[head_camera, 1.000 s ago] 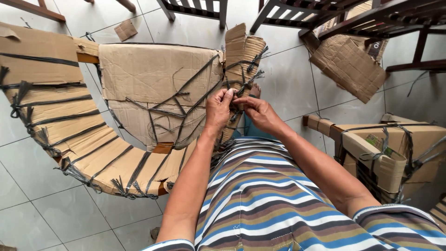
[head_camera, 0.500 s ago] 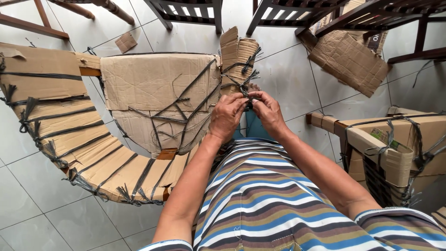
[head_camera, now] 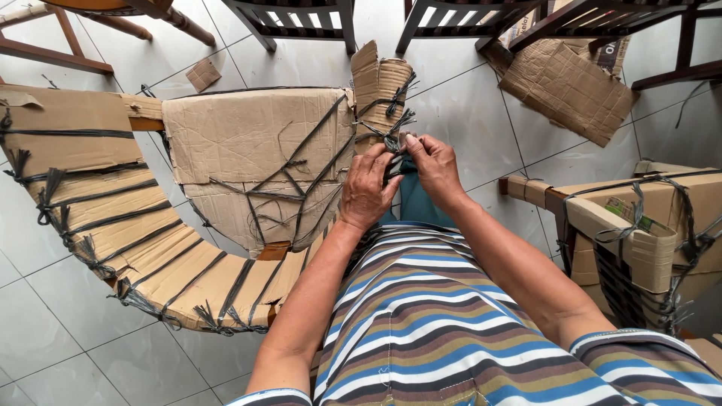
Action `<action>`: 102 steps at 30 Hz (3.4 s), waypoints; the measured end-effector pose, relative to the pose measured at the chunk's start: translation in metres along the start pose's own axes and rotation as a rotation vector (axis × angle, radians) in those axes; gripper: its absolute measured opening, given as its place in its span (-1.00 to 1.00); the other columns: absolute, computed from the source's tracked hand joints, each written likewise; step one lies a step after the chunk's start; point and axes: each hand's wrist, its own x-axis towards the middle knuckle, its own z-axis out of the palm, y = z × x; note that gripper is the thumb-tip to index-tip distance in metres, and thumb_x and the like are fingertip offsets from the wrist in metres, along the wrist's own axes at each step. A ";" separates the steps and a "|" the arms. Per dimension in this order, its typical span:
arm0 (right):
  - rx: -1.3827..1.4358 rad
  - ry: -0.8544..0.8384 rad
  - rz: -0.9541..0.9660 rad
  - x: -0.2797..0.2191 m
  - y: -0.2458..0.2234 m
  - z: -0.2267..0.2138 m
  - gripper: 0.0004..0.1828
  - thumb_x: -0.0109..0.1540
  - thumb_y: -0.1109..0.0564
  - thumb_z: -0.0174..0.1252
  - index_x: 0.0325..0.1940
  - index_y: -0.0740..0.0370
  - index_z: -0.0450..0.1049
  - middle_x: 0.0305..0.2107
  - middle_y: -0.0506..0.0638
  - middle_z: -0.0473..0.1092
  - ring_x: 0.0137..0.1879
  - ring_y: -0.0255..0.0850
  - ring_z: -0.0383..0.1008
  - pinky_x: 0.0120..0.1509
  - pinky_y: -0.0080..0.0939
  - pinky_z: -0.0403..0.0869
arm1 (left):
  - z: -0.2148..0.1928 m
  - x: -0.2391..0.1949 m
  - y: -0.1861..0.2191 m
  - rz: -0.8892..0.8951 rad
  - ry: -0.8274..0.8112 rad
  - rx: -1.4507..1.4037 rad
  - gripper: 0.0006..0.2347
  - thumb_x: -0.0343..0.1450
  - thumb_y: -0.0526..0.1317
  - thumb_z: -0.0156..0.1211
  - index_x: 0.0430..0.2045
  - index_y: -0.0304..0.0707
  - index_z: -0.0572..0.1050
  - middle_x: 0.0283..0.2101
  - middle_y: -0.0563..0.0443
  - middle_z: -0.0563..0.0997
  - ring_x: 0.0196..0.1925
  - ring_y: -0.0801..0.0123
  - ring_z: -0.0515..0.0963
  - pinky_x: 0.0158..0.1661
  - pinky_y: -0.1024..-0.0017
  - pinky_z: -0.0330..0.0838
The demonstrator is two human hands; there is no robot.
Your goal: The person ties black plastic straps around the frame of a wooden chair covered in cardboard. They repeatedly wrap the straps around the armrests and legs, pulling them tight and securing them with knots to fasten the cardboard in place.
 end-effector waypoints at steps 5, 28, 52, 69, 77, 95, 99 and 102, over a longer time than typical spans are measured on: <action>0.104 0.011 0.066 0.021 0.048 -0.013 -0.64 0.45 -0.06 0.11 -0.31 0.17 0.57 -0.71 -0.21 0.17 -0.53 -0.52 0.05 -0.42 -0.47 0.06 | 0.011 -0.013 -0.006 -0.035 0.059 0.051 -0.68 0.32 -0.20 0.40 -0.08 -0.15 0.48 0.09 0.00 0.47 0.05 0.12 0.55 0.05 0.19 0.53; -0.165 -0.043 -0.070 -0.031 -0.003 -0.037 -0.80 0.41 0.13 0.08 0.06 0.22 0.52 -0.60 -0.04 0.35 -0.42 -0.31 0.33 -0.25 -0.27 0.35 | 0.039 0.007 -0.011 0.068 -0.014 0.200 -0.90 0.45 0.01 0.20 -0.42 0.19 0.54 -0.41 0.36 0.49 -0.35 0.50 0.53 -0.32 0.48 0.40; -0.666 -0.229 -0.348 -0.008 -0.014 -0.039 -0.79 0.43 0.03 0.08 -0.07 0.17 0.55 -0.38 0.18 0.51 -0.18 0.22 0.54 -0.08 0.18 0.51 | 0.007 0.025 0.010 -0.248 -0.115 -0.410 -0.75 0.51 -0.12 0.18 -0.58 -0.16 0.53 -0.61 -0.12 0.49 -0.43 0.01 0.62 -0.39 0.26 0.50; -0.771 -0.215 -0.386 -0.013 -0.015 -0.035 -0.86 0.43 0.05 0.05 -0.18 0.11 0.39 -0.49 0.11 0.35 -0.22 0.21 0.49 -0.21 0.25 0.46 | 0.017 0.020 -0.013 -0.303 -0.182 -0.419 -0.75 0.51 -0.08 0.21 -0.55 -0.16 0.57 -0.56 -0.10 0.58 -0.39 0.04 0.65 -0.36 0.26 0.53; -0.748 -0.158 -0.406 -0.017 -0.011 -0.052 -0.82 0.43 0.04 0.10 -0.25 0.06 0.42 -0.53 0.08 0.37 -0.25 0.15 0.50 -0.22 0.13 0.49 | 0.008 0.024 -0.019 -0.272 -0.190 -0.423 -0.79 0.51 -0.11 0.21 -0.51 -0.16 0.58 -0.50 -0.14 0.58 -0.32 -0.01 0.65 -0.31 0.25 0.54; -0.931 -0.238 -0.254 0.009 -0.006 -0.080 -0.82 0.38 0.00 0.09 -0.03 0.04 0.53 -0.17 0.09 0.49 0.11 0.11 0.48 0.13 0.19 0.44 | 0.001 0.035 -0.012 -0.269 -0.247 -0.288 -0.85 0.50 -0.17 0.18 -0.38 -0.19 0.62 -0.43 -0.21 0.62 -0.25 -0.10 0.66 -0.25 0.13 0.57; -0.892 -0.438 -0.341 0.002 -0.047 -0.051 -0.56 0.35 0.02 0.13 0.32 0.10 0.40 0.09 0.17 0.46 0.33 0.10 0.40 0.40 0.21 0.28 | 0.002 0.033 -0.012 -0.323 -0.252 -0.240 -0.86 0.50 -0.19 0.21 -0.39 -0.23 0.63 -0.43 -0.21 0.64 -0.24 -0.09 0.68 -0.25 0.12 0.56; -0.757 -0.513 -0.372 0.003 -0.026 -0.035 -0.58 0.37 0.08 0.04 0.29 0.23 0.30 -0.10 0.32 0.49 0.09 0.34 0.50 0.20 0.40 0.39 | 0.006 0.028 -0.011 -0.400 -0.258 -0.226 -0.86 0.48 -0.14 0.23 -0.42 -0.13 0.64 -0.46 -0.13 0.64 -0.23 -0.02 0.68 -0.25 0.15 0.56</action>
